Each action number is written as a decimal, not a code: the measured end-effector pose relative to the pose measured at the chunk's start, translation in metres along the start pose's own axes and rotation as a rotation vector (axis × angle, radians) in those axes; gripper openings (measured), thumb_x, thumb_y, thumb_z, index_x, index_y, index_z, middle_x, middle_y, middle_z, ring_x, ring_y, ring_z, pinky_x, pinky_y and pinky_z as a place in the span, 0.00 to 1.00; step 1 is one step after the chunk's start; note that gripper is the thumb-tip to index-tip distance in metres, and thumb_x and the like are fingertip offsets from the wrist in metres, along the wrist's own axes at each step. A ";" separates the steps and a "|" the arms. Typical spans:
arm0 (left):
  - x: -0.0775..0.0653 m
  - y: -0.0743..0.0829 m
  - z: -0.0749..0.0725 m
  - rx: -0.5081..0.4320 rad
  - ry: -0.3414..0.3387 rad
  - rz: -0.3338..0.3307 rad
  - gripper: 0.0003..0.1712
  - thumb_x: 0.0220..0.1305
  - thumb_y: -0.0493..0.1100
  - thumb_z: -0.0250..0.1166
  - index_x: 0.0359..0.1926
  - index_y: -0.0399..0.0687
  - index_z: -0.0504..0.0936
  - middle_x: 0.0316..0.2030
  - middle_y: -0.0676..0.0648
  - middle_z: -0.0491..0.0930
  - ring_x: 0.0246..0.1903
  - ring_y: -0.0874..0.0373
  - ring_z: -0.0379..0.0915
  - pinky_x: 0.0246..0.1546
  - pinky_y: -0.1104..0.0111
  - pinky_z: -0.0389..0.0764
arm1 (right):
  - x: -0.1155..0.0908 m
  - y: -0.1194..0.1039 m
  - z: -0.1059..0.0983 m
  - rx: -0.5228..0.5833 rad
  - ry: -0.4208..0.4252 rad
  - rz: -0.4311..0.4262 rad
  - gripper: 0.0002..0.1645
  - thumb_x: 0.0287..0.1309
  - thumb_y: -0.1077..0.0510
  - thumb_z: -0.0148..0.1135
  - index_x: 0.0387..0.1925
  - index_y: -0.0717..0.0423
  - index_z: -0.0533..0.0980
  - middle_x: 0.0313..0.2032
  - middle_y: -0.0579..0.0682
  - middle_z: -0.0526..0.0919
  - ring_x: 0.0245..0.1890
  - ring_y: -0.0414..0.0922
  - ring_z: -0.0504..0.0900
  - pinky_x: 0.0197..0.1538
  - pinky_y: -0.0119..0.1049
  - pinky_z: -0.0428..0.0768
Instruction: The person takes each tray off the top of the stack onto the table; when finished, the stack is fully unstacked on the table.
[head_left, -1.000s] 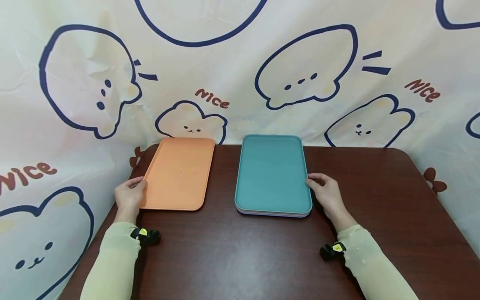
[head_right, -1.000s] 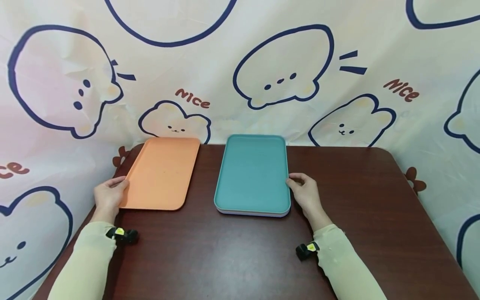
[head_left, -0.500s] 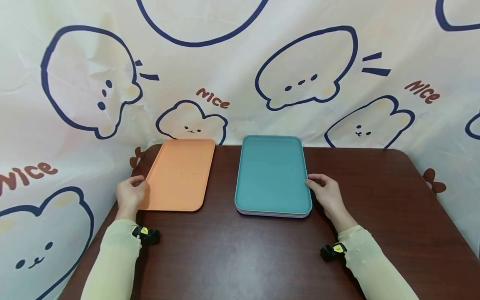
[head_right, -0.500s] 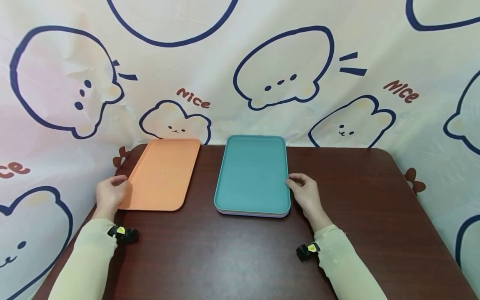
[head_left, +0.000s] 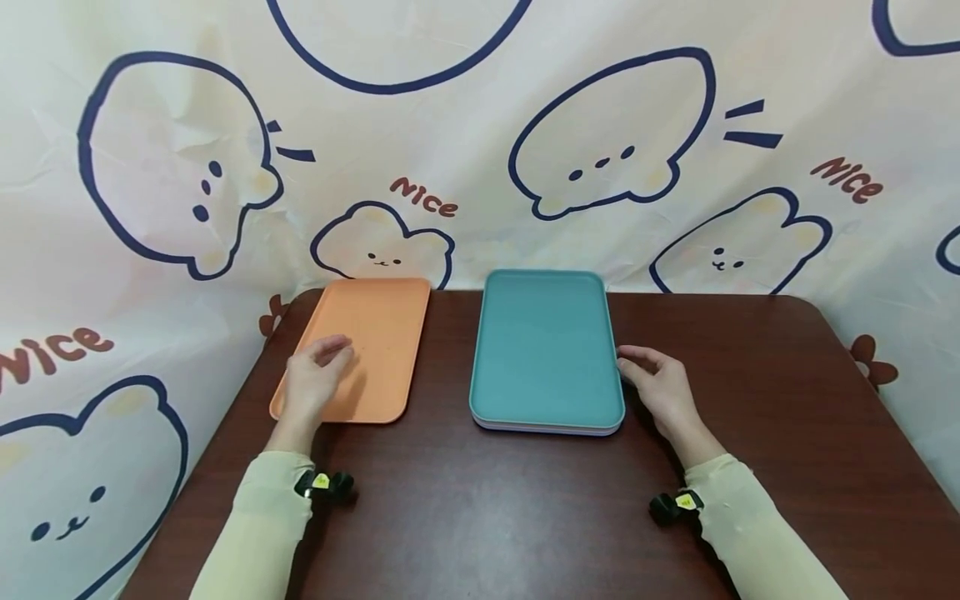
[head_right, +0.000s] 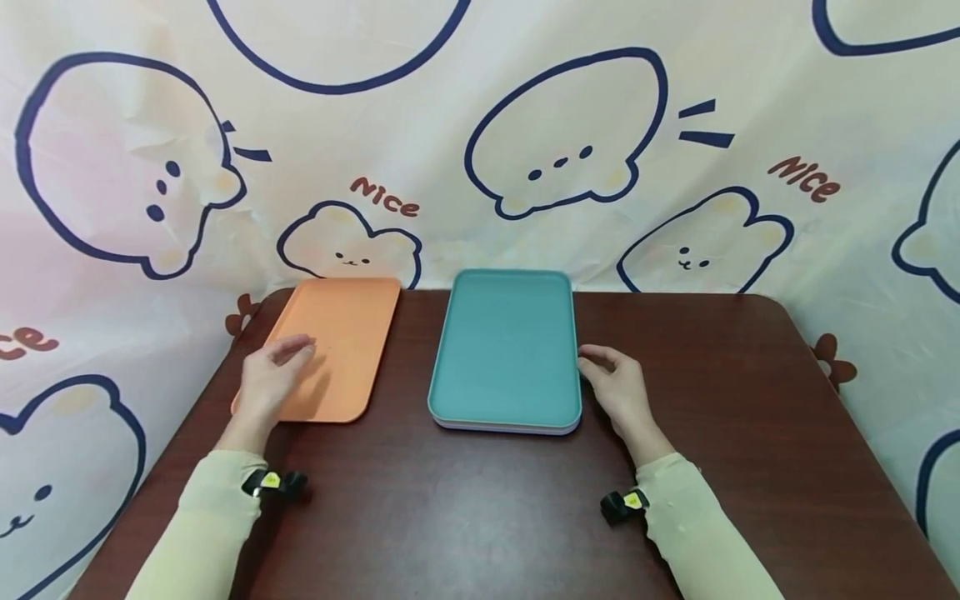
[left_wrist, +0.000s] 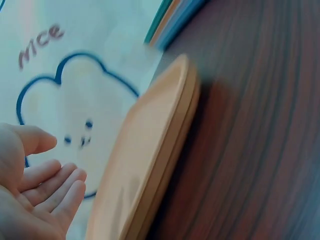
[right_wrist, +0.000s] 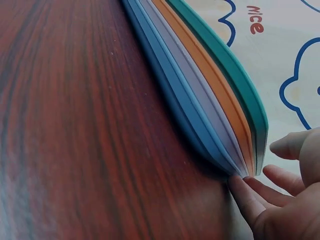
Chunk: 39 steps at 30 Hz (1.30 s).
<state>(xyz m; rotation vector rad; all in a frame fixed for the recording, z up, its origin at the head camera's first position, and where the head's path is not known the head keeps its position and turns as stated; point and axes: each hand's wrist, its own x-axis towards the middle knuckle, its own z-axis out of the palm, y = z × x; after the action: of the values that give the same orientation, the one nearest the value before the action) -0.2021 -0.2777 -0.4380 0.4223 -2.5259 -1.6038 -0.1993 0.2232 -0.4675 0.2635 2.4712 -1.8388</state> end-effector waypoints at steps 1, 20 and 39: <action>-0.002 0.003 0.006 -0.016 -0.026 0.012 0.26 0.81 0.44 0.62 0.72 0.39 0.78 0.70 0.37 0.80 0.70 0.47 0.75 0.49 0.85 0.75 | -0.001 0.000 0.000 0.009 -0.002 -0.002 0.28 0.78 0.52 0.63 0.71 0.62 0.77 0.68 0.64 0.80 0.45 0.24 0.84 0.50 0.19 0.83; -0.031 0.036 0.114 -0.175 -0.381 0.063 0.27 0.78 0.37 0.63 0.73 0.36 0.75 0.72 0.35 0.77 0.72 0.40 0.75 0.74 0.47 0.76 | -0.005 0.000 -0.006 0.107 -0.063 -0.016 0.31 0.79 0.57 0.62 0.76 0.66 0.71 0.73 0.67 0.76 0.48 0.23 0.85 0.54 0.19 0.84; -0.037 0.039 0.149 -0.155 -0.412 0.060 0.33 0.71 0.31 0.61 0.77 0.35 0.71 0.72 0.34 0.75 0.73 0.40 0.73 0.67 0.51 0.82 | -0.001 0.004 0.001 -0.030 -0.027 0.006 0.27 0.74 0.56 0.66 0.69 0.62 0.79 0.73 0.62 0.76 0.72 0.52 0.72 0.48 0.17 0.78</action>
<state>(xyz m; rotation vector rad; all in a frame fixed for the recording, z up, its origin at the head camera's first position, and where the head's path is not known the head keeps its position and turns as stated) -0.2107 -0.1214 -0.4653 -0.0045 -2.6254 -2.0201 -0.1980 0.2227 -0.4713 0.2419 2.4753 -1.7893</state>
